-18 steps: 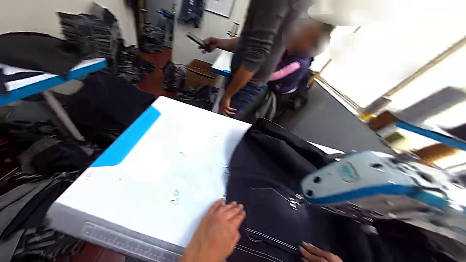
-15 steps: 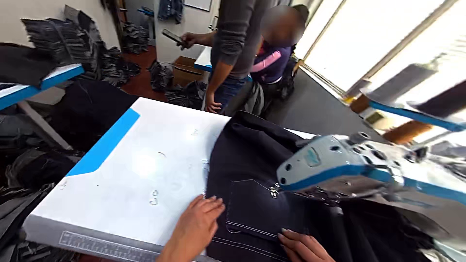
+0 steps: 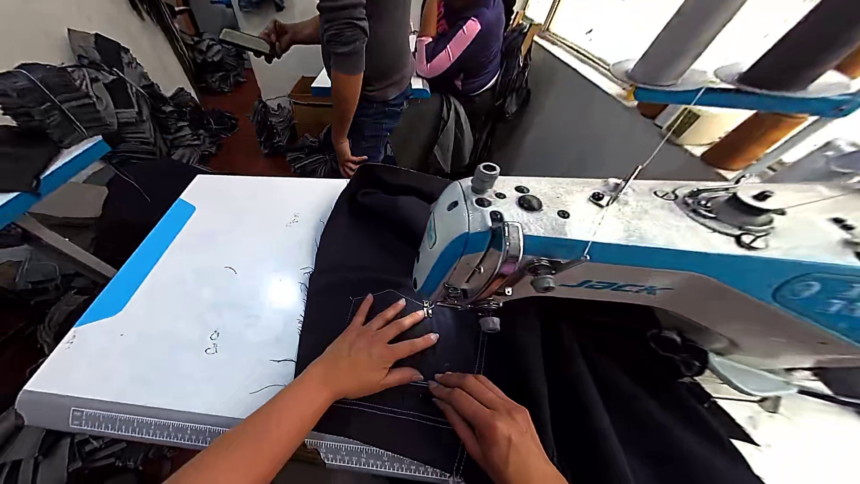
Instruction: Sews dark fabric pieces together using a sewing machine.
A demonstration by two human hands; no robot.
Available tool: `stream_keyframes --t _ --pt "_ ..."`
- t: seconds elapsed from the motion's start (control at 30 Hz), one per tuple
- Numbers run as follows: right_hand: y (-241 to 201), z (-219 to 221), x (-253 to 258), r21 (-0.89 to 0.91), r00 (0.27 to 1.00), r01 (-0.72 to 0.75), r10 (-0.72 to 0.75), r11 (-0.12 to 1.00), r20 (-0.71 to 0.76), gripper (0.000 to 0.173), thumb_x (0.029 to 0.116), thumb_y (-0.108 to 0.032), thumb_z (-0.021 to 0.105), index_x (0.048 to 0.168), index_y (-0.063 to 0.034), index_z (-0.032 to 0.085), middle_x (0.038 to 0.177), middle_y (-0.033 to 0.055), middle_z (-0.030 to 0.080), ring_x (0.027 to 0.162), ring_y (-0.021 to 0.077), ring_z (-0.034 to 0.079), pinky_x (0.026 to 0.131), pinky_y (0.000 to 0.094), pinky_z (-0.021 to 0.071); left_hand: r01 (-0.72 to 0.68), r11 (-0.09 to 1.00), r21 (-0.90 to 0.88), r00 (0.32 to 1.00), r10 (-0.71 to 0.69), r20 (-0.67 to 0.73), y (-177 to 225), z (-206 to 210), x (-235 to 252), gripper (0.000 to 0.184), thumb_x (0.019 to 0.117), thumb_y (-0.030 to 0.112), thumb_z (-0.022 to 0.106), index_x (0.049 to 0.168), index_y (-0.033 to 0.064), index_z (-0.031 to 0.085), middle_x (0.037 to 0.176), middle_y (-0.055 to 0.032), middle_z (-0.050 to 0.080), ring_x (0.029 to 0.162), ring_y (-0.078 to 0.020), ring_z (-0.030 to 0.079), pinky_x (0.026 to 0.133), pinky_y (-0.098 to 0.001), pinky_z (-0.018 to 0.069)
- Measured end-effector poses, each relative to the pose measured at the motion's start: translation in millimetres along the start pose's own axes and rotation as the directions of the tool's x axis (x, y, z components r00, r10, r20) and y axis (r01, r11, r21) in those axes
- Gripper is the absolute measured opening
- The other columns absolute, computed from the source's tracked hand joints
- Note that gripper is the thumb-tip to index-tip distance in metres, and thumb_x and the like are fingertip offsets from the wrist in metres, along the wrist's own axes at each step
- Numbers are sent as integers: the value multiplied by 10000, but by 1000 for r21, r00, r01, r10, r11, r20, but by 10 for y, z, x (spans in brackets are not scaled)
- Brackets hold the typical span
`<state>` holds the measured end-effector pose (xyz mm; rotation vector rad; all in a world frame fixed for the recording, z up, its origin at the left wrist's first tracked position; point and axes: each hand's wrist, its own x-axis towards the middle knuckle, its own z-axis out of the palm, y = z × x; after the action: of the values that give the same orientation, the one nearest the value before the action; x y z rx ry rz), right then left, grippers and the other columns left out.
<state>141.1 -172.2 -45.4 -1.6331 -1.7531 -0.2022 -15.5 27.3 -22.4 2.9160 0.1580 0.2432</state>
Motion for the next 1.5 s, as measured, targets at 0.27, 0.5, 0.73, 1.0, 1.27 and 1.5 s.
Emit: stream_keyframes --t 0.27,0.5,0.73,1.0,1.27,1.5 --pt "14 -29 88 -130 992 122 -118 984 35 192 1026 -219 578 960 -133 736 1001 27 752 943 163 726 710 246 588 9 999 44 1000 -9 -13 8 -2 -22 543 1049 602 336 1535 392 457 1657 27 353 1566 -274 228 1192 -722 126" --pt "-129 11 159 -311 967 244 -253 919 10 178 979 -73 553 865 -57 689 841 78 722 802 209 739 652 271 597 8 998 58 1000 -7 -26 2 2 -26 572 1051 601 332 1548 344 450 1650 34 364 1562 -252 243 1204 -693 144" --pt "-51 -115 66 -205 964 262 -244 943 111 202 1011 -55 512 1042 -75 711 1029 79 751 1002 204 736 810 262 602 223 970 94 971 -213 -109 -363 -108 -507 589 1088 504 253 1566 213 438 1646 16 376 1545 -225 294 1221 -625 210" --pt "-17 -128 39 -155 979 191 -175 969 106 205 1023 -121 529 1062 -114 731 1050 57 750 1022 169 723 808 239 587 368 907 203 893 -406 194 -263 -702 -432 465 1076 312 479 1526 197 502 1626 -74 402 1550 -344 252 1207 -680 146" --pt "16 -148 -30 -31 992 89 -86 996 93 216 1032 -157 548 1090 -147 756 1108 33 755 1125 141 697 949 227 557 -89 977 -193 994 99 45 115 -39 -151 461 1079 492 385 1489 345 536 1627 -10 408 1556 -260 263 1221 -678 129" --pt "-36 -195 -80 -1 984 64 -63 998 166 242 1035 -114 533 1171 -104 733 1200 72 736 1230 186 654 1065 251 495 -152 965 -213 986 163 38 0 -95 -261 429 1074 497 392 1435 372 585 1630 -31 403 1553 -322 257 1191 -727 135"
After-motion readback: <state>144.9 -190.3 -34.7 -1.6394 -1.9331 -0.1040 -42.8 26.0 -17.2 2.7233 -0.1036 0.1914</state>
